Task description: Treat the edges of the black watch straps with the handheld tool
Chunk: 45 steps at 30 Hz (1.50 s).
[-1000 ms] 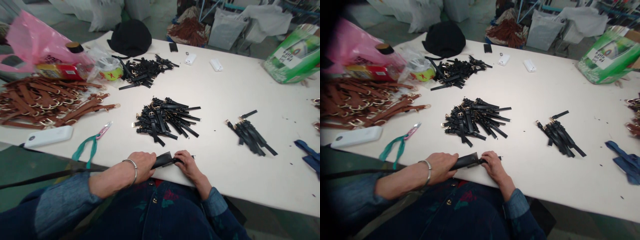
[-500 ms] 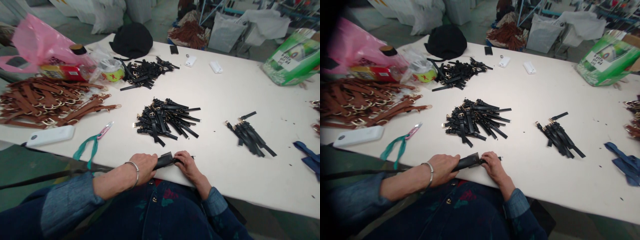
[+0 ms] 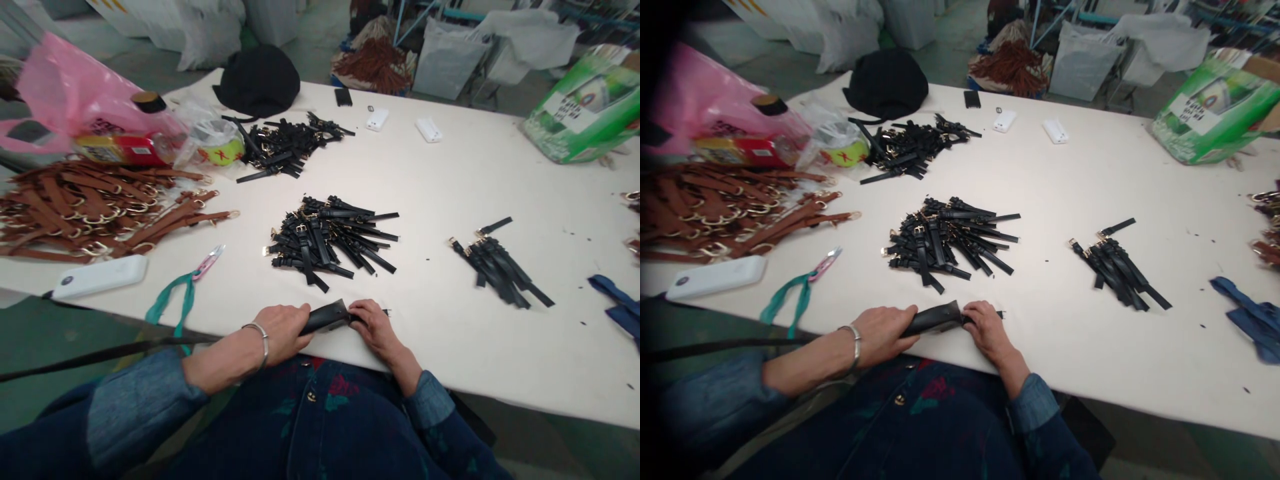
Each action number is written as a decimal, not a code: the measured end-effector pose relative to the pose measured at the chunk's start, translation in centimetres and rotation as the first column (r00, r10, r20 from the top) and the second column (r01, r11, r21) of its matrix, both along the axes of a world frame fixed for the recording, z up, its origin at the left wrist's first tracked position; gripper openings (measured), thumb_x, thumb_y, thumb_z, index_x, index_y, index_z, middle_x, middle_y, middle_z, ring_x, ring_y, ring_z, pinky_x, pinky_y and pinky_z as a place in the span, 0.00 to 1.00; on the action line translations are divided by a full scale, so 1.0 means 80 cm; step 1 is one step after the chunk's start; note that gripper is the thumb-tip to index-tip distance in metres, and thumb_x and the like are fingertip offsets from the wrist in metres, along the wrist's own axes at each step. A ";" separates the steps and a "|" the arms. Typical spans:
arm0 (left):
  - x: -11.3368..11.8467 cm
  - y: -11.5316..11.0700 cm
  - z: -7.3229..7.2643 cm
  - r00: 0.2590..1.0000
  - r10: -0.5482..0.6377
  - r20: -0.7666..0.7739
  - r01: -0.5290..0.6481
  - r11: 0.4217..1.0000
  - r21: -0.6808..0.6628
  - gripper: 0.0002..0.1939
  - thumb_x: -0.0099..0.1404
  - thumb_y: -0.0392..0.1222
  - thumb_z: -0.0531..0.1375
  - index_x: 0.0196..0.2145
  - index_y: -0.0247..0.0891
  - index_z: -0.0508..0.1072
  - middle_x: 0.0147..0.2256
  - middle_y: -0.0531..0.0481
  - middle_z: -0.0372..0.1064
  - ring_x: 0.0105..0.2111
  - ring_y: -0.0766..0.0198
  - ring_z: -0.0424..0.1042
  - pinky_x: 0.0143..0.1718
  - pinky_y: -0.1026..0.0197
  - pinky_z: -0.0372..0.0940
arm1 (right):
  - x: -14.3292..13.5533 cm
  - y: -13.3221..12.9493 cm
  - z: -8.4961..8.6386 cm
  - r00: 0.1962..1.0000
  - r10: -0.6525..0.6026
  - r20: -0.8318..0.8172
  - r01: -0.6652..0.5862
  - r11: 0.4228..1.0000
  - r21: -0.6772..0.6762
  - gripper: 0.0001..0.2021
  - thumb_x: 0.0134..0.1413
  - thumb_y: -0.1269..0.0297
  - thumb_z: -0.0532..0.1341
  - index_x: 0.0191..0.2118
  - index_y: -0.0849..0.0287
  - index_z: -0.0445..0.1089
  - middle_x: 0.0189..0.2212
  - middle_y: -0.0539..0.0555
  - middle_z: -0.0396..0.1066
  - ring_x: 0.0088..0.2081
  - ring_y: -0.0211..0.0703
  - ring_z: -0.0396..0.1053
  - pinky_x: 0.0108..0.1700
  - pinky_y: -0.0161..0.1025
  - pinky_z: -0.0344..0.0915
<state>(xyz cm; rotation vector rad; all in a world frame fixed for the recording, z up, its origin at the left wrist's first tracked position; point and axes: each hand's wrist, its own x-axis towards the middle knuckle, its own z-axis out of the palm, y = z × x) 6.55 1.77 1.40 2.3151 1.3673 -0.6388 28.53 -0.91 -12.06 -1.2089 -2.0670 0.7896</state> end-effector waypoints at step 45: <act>-0.055 -0.029 -0.003 0.989 0.144 -0.017 -0.145 0.987 -0.064 0.18 0.58 0.53 0.45 0.38 0.39 0.63 0.32 0.43 0.71 0.32 0.55 0.71 0.32 0.56 0.62 | -0.024 0.004 0.014 0.965 0.093 0.247 -0.097 0.995 0.005 0.14 0.50 0.70 0.57 0.45 0.59 0.63 0.42 0.58 0.64 0.43 0.48 0.59 0.43 0.47 0.58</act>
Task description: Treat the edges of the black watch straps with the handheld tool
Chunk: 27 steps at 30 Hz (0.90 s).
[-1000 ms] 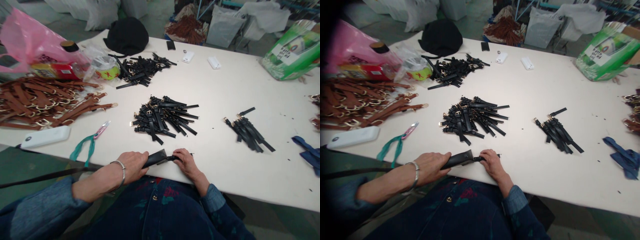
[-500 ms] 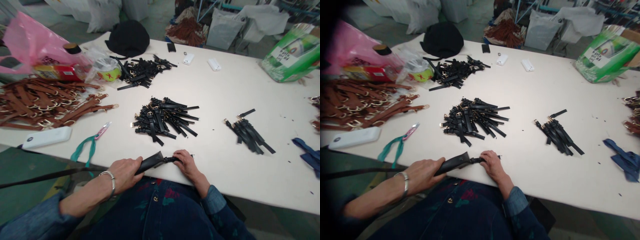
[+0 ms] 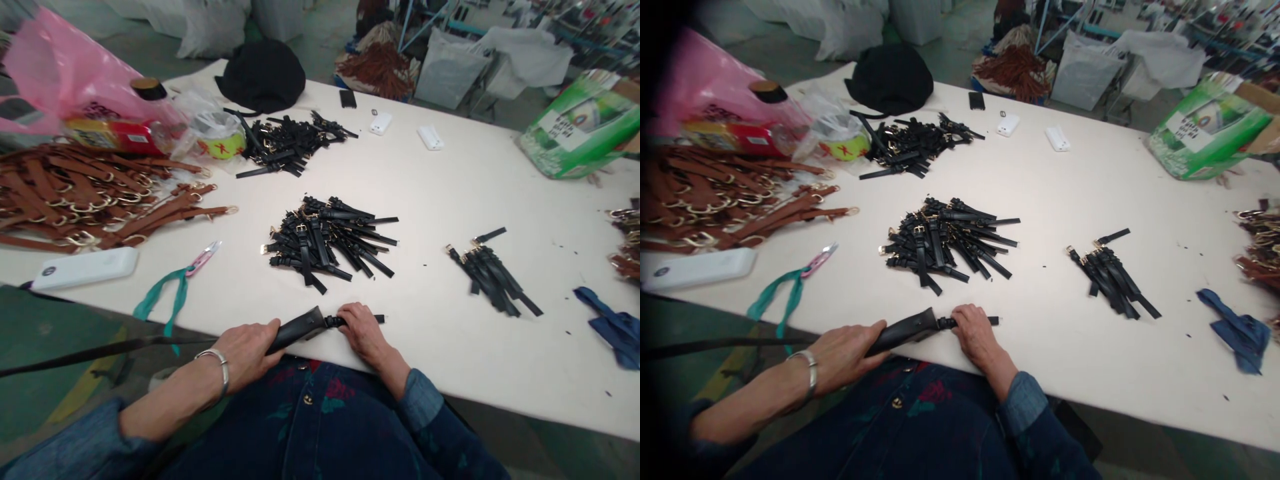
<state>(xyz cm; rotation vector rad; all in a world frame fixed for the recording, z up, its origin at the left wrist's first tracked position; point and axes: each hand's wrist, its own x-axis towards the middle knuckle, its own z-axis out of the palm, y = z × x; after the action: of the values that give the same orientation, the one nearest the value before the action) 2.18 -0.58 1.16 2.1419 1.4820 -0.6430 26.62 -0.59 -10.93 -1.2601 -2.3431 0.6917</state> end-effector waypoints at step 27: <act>-0.016 -0.024 -0.032 0.991 0.110 0.079 -0.113 0.993 0.031 0.20 0.58 0.53 0.44 0.42 0.40 0.63 0.32 0.44 0.72 0.34 0.53 0.71 0.33 0.54 0.61 | 0.009 -0.019 0.011 0.980 -0.157 0.122 0.156 0.988 0.016 0.15 0.52 0.63 0.55 0.47 0.49 0.63 0.37 0.51 0.65 0.35 0.39 0.65 0.35 0.33 0.63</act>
<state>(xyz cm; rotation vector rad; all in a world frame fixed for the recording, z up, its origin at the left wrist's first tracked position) 0.92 -2.53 -1.37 2.0687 1.5694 -0.4916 27.31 -2.11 -10.06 -1.5049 -2.3077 0.5701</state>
